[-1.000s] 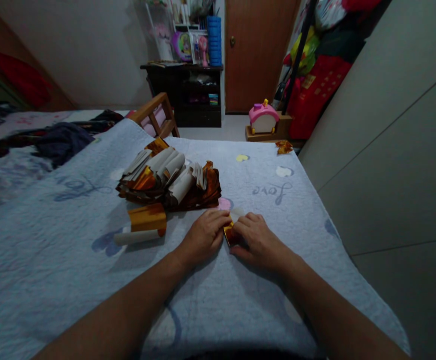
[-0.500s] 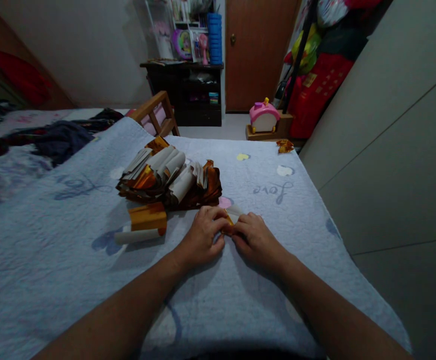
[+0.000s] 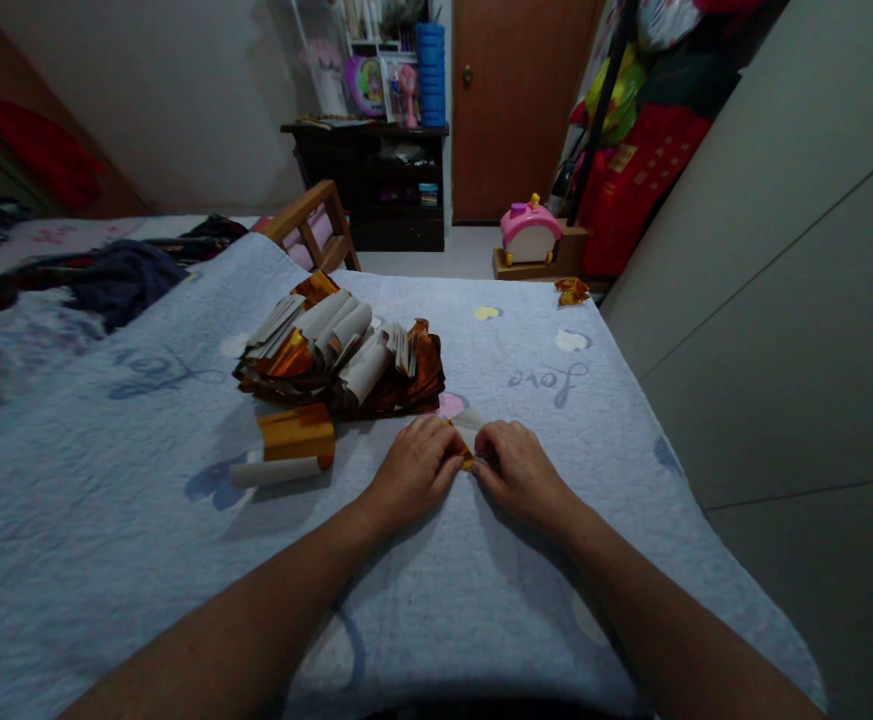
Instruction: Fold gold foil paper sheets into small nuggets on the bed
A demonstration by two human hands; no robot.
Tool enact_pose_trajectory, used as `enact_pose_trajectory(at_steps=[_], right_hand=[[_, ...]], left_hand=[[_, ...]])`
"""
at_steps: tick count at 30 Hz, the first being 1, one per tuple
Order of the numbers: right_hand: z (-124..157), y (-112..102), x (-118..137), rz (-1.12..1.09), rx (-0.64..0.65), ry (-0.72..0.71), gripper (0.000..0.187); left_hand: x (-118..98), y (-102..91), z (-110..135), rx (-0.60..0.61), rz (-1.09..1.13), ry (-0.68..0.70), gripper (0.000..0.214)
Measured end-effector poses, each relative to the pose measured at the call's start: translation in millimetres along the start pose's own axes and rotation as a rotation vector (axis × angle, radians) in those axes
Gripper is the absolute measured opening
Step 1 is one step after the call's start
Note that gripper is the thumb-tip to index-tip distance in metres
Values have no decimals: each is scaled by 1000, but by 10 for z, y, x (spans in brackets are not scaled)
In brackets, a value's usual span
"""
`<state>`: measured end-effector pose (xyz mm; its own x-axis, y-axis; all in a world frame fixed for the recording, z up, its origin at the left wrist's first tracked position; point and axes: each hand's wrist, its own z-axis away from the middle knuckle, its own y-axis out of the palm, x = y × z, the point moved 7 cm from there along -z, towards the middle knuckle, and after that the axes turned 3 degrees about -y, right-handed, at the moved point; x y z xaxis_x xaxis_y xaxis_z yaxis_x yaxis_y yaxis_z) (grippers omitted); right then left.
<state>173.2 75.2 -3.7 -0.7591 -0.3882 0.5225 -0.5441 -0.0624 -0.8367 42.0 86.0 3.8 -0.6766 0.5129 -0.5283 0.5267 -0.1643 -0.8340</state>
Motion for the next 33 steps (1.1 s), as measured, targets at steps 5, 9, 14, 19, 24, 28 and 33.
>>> enact_pose_trajectory(at_steps=[5,9,14,19,24,28,33], right_hand=[[-2,-15,24,19,6,-22,7],[-12,-2,60,50,35,-23,5],[-22,12,102,110,37,27,3],[-7,-9,120,103,46,45,19],[-1,-8,85,48,82,26,34],[1,-7,61,38,113,-5,37],[5,-41,105,11,129,-93,45]], left_hand=[[7,12,6,-11,-6,-26,5],[7,16,5,-14,8,-31,5],[5,26,6,-16,6,-31,4],[-3,-9,44,-55,-15,-57,3],[38,-102,106,-146,-105,-160,10],[85,-116,138,-191,-125,-199,28],[118,-99,161,-221,-203,-211,44]])
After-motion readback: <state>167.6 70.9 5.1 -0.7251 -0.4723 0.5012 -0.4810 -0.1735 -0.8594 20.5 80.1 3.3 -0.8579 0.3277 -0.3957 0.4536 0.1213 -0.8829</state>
